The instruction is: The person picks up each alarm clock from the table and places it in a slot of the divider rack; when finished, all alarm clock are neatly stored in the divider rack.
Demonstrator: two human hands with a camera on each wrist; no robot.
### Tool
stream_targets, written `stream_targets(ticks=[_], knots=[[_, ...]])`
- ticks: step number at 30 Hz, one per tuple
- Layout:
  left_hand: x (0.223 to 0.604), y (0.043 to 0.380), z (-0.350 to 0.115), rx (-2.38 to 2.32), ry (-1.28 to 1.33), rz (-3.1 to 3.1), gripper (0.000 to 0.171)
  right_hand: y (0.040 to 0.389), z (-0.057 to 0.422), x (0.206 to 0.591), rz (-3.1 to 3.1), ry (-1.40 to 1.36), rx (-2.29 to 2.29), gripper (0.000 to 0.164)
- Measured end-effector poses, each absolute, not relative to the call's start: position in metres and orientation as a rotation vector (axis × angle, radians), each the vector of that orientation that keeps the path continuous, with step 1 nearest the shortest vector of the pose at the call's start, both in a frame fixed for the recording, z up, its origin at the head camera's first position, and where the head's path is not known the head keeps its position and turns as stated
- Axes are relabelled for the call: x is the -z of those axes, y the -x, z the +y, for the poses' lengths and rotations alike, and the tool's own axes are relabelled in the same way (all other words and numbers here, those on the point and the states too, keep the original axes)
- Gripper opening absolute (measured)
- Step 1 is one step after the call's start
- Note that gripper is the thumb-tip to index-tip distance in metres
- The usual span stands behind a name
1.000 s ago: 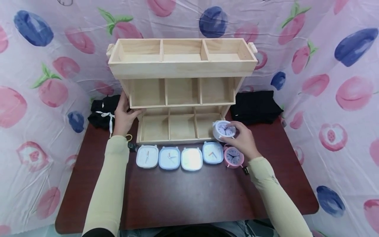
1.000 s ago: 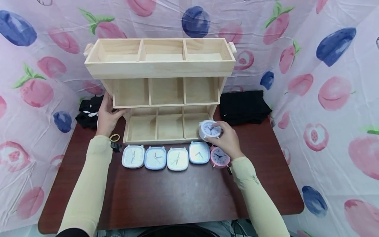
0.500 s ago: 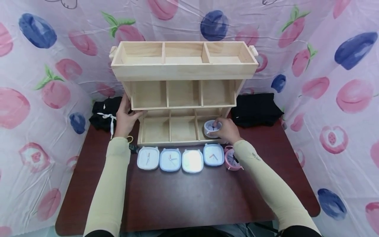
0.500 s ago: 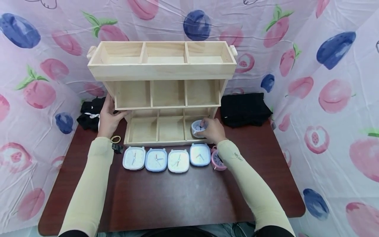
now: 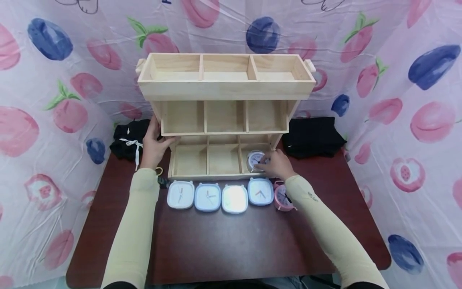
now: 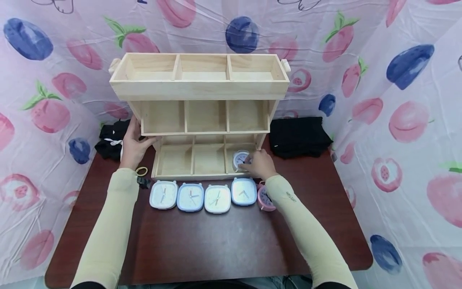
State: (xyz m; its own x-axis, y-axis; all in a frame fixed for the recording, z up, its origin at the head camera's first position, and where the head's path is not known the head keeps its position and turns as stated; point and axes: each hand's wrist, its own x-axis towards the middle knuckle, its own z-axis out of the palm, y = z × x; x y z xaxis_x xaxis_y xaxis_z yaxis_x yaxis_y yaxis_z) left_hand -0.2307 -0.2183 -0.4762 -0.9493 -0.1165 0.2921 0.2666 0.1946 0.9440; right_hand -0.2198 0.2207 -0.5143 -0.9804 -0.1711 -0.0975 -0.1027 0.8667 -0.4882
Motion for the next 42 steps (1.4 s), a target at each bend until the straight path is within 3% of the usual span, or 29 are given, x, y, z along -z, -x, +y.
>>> stream_targets(ticks=[13, 21, 42], knots=[[0.478, 0.230, -0.220, 1.811, 0.141, -2.178, 0.109, 0.133, 0.254, 0.494, 3.040, 0.296, 0.942, 0.031], [0.477, 0.230, -0.219, 1.814, 0.146, -2.178, 0.109, 0.090, 0.276, 0.507, 2.957, 0.107, 0.856, 0.059], [0.478, 0.231, -0.219, 1.810, 0.143, -2.172, 0.107, 0.075, 0.281, 0.551, 2.914, 0.092, 0.884, 0.059]])
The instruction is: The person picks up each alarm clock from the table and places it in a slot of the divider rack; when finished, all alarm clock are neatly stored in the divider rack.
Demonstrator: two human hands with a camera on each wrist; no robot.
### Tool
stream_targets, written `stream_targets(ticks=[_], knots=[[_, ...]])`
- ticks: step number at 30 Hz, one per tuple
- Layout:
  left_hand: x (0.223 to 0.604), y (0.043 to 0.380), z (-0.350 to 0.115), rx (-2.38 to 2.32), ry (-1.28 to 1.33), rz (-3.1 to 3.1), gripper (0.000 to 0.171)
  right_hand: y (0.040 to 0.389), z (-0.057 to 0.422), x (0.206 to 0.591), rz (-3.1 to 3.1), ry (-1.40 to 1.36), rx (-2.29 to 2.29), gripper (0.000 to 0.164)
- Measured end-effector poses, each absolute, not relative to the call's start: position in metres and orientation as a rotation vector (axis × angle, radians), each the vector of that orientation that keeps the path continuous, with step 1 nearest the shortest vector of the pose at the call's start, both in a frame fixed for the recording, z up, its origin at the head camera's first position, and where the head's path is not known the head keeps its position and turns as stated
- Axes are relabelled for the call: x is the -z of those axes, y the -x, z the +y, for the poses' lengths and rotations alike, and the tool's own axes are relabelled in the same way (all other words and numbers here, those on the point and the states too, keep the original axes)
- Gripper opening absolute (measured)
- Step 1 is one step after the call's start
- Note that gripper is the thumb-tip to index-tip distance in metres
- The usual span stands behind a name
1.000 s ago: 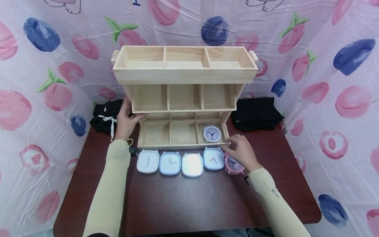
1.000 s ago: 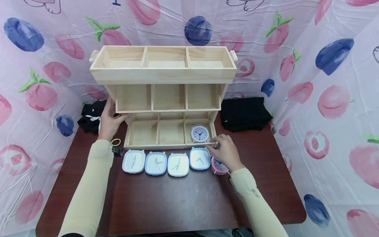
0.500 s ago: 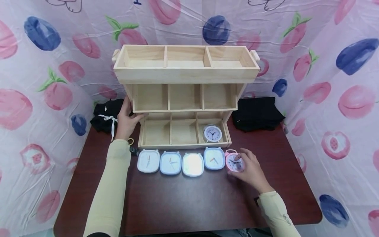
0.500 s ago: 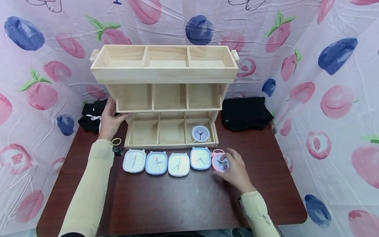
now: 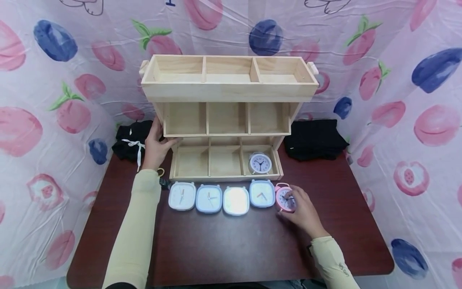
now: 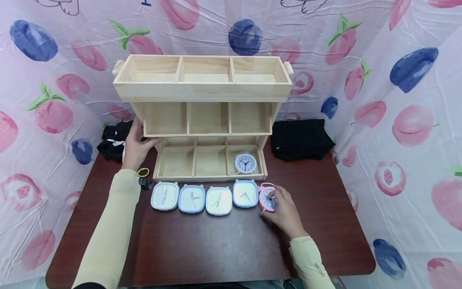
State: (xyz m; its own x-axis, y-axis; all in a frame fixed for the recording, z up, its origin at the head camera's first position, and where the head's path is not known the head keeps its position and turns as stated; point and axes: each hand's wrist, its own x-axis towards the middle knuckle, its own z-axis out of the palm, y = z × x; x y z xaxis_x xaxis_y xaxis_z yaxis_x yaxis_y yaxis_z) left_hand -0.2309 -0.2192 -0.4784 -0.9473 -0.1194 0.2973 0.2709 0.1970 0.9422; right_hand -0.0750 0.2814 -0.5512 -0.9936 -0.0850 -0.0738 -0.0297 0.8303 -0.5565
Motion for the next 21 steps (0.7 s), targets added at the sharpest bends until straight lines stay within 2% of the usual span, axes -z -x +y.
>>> stream_targets(ticks=[21], knots=[[0.479, 0.231, -0.220, 1.807, 0.137, -2.179, 0.107, 0.070, 0.298, 0.568, 2.942, 0.021, 0.990, 0.057]])
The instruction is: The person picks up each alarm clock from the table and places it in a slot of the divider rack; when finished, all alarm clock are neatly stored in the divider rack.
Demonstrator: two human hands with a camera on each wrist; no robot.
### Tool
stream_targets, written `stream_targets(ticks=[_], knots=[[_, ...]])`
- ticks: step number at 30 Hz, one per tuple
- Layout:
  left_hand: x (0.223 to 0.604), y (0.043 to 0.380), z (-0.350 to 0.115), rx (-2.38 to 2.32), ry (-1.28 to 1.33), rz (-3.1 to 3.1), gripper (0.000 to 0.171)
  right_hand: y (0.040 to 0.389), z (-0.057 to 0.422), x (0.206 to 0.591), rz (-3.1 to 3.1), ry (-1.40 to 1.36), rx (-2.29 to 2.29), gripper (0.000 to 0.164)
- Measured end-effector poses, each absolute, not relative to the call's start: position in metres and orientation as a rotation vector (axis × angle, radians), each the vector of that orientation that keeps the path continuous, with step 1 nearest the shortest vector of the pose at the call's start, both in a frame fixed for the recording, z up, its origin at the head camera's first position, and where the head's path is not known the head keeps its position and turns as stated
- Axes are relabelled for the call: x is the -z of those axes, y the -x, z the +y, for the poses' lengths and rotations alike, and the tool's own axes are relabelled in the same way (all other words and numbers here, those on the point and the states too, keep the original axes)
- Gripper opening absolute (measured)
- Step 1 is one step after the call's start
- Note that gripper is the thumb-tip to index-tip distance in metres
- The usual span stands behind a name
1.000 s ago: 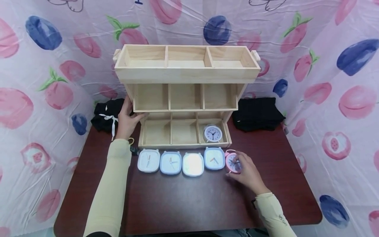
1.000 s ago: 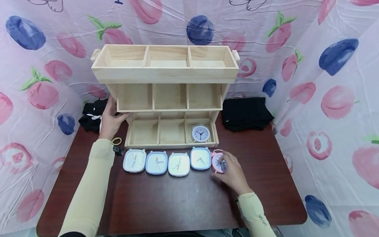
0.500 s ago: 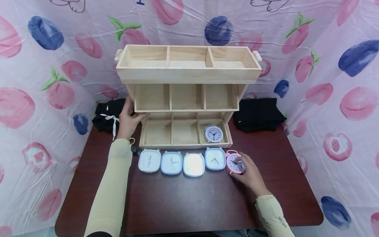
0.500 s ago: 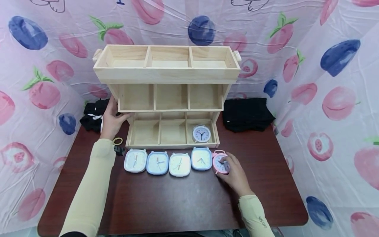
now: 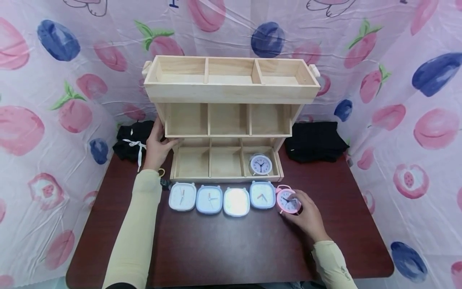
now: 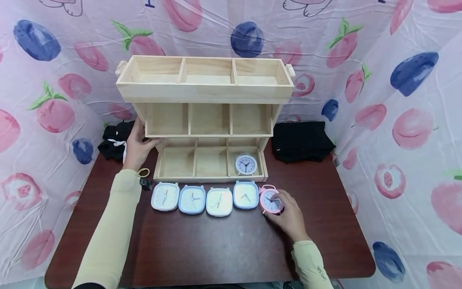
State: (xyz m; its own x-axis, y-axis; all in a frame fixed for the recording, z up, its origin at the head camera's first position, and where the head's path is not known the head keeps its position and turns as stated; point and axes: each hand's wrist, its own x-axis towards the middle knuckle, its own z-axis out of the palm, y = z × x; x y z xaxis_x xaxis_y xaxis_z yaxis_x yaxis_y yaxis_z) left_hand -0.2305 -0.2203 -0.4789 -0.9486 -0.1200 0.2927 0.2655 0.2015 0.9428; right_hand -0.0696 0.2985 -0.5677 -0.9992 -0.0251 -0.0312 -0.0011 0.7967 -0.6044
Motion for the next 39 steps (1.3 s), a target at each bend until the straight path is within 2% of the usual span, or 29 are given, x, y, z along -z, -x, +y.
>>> stream_targets(ticks=[10, 15, 18, 23, 27, 39], knots=[[0.477, 0.231, -0.220, 1.794, 0.151, -2.189, 0.105, 0.057, 0.300, 0.563, 3.111, -0.035, 1.270, 0.049], [0.476, 0.231, -0.219, 1.802, 0.138, -2.192, 0.107, 0.056, 0.297, 0.544, 3.121, -0.074, 1.507, 0.052], [0.476, 0.230, -0.218, 1.807, 0.122, -2.193, 0.107, 0.062, 0.288, 0.527, 3.101, -0.008, 1.612, 0.055], [0.466, 0.224, -0.215, 1.825, 0.105, -2.199, 0.107, 0.087, 0.261, 0.505, 3.090, 0.232, 1.672, 0.054], [0.457, 0.217, -0.212, 1.830, 0.107, -2.200, 0.103, 0.115, 0.235, 0.493, 3.086, 0.386, 1.545, 0.053], [0.479, 0.231, -0.220, 1.825, 0.123, -2.175, 0.108, 0.196, 0.152, 0.493, 2.905, 0.530, 1.095, 0.054]])
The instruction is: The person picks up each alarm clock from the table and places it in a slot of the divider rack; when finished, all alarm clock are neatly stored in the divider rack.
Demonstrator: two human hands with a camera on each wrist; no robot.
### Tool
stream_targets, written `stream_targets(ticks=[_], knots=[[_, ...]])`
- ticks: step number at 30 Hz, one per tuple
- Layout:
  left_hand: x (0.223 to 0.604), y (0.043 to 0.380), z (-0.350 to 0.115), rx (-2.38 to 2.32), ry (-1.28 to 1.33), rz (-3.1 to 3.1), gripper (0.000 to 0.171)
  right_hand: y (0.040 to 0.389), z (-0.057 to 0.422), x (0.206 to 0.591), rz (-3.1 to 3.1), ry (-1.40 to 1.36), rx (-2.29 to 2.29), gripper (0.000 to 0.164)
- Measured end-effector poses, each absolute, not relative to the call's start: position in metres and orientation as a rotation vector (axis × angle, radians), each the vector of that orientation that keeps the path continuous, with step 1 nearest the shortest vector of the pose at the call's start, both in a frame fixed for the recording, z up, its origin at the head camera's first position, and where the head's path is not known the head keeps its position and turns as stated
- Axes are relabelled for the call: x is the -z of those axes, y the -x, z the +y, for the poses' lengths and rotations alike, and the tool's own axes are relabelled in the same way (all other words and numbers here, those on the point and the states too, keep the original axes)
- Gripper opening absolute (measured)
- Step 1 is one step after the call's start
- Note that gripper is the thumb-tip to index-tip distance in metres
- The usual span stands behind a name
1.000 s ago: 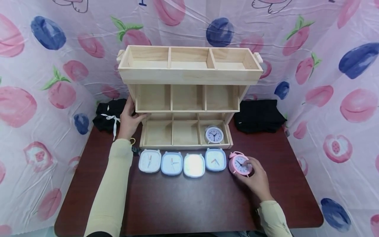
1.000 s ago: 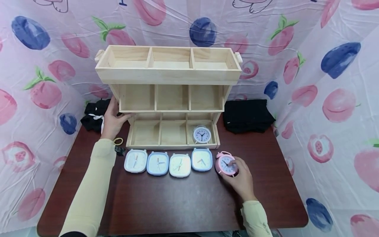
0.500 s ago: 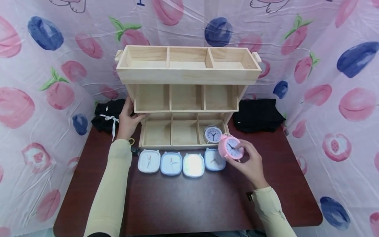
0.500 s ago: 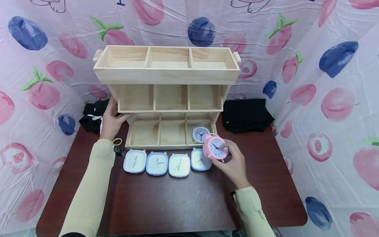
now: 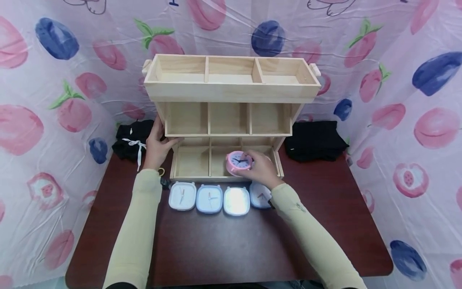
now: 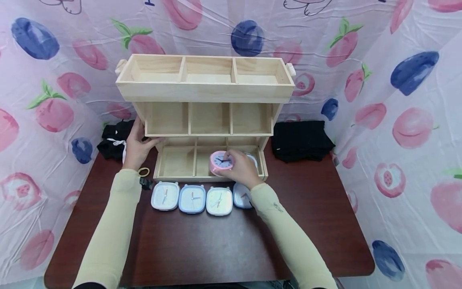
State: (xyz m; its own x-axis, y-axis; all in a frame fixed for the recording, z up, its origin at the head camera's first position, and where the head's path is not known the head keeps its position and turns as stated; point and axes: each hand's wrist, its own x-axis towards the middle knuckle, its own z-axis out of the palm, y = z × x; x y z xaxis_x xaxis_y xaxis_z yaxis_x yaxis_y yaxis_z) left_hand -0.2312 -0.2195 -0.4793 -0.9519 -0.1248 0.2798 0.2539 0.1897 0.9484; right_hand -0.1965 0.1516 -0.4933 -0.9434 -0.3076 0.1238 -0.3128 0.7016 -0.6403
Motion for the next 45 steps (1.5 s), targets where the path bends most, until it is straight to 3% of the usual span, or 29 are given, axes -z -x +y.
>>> stream_targets(ticks=[9, 18, 27, 33, 41, 45], knots=[[0.479, 0.232, -0.218, 1.835, 0.089, -2.193, 0.108, 0.227, 0.115, 0.509, -3.000, -0.693, -0.917, 0.057], [0.478, 0.231, -0.220, 1.815, 0.128, -2.187, 0.108, 0.232, 0.095, 0.516, -3.099, -0.714, -0.558, 0.052], [0.480, 0.232, -0.220, 1.814, 0.131, -2.186, 0.107, 0.228, 0.102, 0.521, -3.060, -0.774, -0.587, 0.029], [0.479, 0.231, -0.222, 1.810, 0.138, -2.182, 0.108, 0.206, 0.122, 0.512, -2.954, -0.741, -0.825, 0.030], [0.474, 0.229, -0.219, 1.820, 0.117, -2.207, 0.108, 0.152, 0.161, 0.505, -2.822, -0.509, -0.974, 0.016], [0.469, 0.225, -0.217, 1.822, 0.096, -2.224, 0.107, 0.129, 0.181, 0.511, -2.778, -0.462, -0.940, 0.022]])
